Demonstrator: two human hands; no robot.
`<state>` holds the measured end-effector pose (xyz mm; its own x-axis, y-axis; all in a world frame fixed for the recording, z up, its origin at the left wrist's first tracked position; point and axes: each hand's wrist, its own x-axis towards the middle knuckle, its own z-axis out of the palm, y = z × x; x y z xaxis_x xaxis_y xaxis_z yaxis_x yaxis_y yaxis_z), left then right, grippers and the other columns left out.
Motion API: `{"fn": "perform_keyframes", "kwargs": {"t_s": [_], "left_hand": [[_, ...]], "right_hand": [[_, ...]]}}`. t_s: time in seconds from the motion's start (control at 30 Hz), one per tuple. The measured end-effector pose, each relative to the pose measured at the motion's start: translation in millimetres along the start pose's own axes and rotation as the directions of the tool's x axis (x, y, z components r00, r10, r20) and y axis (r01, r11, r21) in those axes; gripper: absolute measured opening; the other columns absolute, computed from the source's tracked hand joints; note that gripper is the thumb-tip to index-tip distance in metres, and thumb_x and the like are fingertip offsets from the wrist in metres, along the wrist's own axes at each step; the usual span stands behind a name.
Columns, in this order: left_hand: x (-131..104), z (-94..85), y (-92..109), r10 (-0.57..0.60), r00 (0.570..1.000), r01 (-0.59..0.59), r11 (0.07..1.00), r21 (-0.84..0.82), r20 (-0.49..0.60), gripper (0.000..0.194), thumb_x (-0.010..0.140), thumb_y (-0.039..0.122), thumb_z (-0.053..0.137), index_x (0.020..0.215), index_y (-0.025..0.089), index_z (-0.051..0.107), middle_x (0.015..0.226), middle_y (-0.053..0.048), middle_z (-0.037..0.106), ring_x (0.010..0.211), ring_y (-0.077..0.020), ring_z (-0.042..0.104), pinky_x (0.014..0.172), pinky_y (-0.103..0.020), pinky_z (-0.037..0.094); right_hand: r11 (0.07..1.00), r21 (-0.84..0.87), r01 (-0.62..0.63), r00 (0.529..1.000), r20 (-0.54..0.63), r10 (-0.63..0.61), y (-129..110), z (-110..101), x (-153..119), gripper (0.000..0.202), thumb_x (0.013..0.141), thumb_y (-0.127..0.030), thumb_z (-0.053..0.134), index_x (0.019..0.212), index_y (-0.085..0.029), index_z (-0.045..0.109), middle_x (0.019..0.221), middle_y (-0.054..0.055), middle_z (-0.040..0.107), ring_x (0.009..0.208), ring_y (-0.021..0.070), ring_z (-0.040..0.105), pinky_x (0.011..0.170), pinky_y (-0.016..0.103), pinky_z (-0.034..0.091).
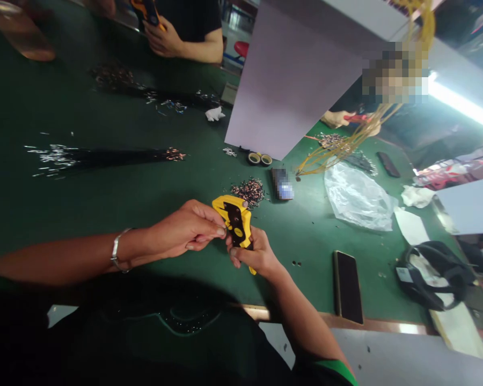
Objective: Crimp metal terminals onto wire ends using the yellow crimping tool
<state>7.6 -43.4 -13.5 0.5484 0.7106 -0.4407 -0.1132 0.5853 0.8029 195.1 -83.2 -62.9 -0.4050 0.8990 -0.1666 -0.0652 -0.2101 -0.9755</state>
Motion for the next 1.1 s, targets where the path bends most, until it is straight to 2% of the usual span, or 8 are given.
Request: {"fn": "perform_keyframes", "kwargs": {"t_s": [0.47, 0.67, 0.77, 0.83, 0.93, 1.1], "left_hand": [[-1, 5.1, -5, 0.048, 0.999, -0.05, 0.997, -0.061, -0.02, 0.018, 0.07, 0.006, 0.06, 0.054, 0.013, 0.059, 0.038, 0.004, 0.039, 0.031, -0.0029, 0.028, 0.031, -0.02, 0.016], [0, 3.4, -6, 0.094, 0.995, -0.093, 0.995, -0.03, 0.015, 0.019, 0.068, 0.01, 0.06, 0.05, 0.014, 0.057, 0.038, 0.003, 0.042, 0.031, -0.0038, 0.032, 0.032, -0.02, 0.021], [3, 0.6, -7, 0.105, 0.994, -0.106, 0.993, 0.043, 0.028, 0.01, 0.066, 0.013, 0.061, 0.056, 0.012, 0.062, 0.045, -0.001, 0.053, 0.036, -0.0068, 0.041, 0.035, -0.021, 0.029], [5, -0.6, -6, 0.114, 0.993, -0.115, 0.989, 0.094, 0.026, 0.007, 0.064, 0.014, 0.063, 0.058, 0.011, 0.065, 0.052, -0.004, 0.059, 0.043, -0.009, 0.049, 0.04, -0.022, 0.036], [7, -1.4, -5, 0.091, 0.996, -0.093, 0.987, 0.13, 0.021, 0.007, 0.065, 0.015, 0.063, 0.061, 0.01, 0.065, 0.058, -0.006, 0.063, 0.049, -0.01, 0.053, 0.046, -0.022, 0.042], [9, -5.0, -6, 0.122, 0.991, -0.131, 0.96, 0.247, 0.051, 0.012, 0.065, 0.007, 0.052, 0.064, 0.013, 0.062, 0.051, 0.0, 0.06, 0.037, -0.0057, 0.042, 0.036, -0.019, 0.033]], "right_hand": [[0.978, 0.203, 0.04, 0.997, 0.056, -0.053, 10, -1, 5, 0.014, 0.069, -0.022, 0.072, 0.072, -0.014, 0.061, 0.05, -0.001, 0.057, 0.039, 0.0126, 0.05, 0.04, 0.028, 0.043], [0.994, 0.071, 0.089, 0.996, -0.012, -0.088, 12, 2, 1, 0.017, 0.074, -0.028, 0.07, 0.073, -0.016, 0.057, 0.051, -0.002, 0.054, 0.039, 0.0123, 0.049, 0.042, 0.028, 0.043], [0.982, -0.145, 0.118, 0.986, -0.104, -0.134, 13, 3, -3, 0.016, 0.078, -0.029, 0.066, 0.077, -0.017, 0.056, 0.052, -0.002, 0.054, 0.041, 0.0117, 0.048, 0.043, 0.027, 0.041], [0.92, -0.371, 0.13, 0.968, -0.151, -0.198, 14, 3, -5, 0.015, 0.08, -0.03, 0.063, 0.077, -0.017, 0.055, 0.055, -0.001, 0.056, 0.043, 0.0118, 0.049, 0.045, 0.026, 0.041], [0.735, -0.663, 0.139, 0.938, -0.149, -0.312, 12, 3, -4, 0.013, 0.08, -0.027, 0.058, 0.071, -0.019, 0.052, 0.055, -0.002, 0.055, 0.045, 0.0115, 0.049, 0.047, 0.025, 0.04], [0.442, -0.881, 0.165, 0.879, -0.072, -0.472, 12, 6, 1, 0.005, 0.073, -0.021, 0.05, 0.075, -0.021, 0.045, 0.055, -0.003, 0.051, 0.046, 0.0125, 0.047, 0.048, 0.024, 0.037]]}}
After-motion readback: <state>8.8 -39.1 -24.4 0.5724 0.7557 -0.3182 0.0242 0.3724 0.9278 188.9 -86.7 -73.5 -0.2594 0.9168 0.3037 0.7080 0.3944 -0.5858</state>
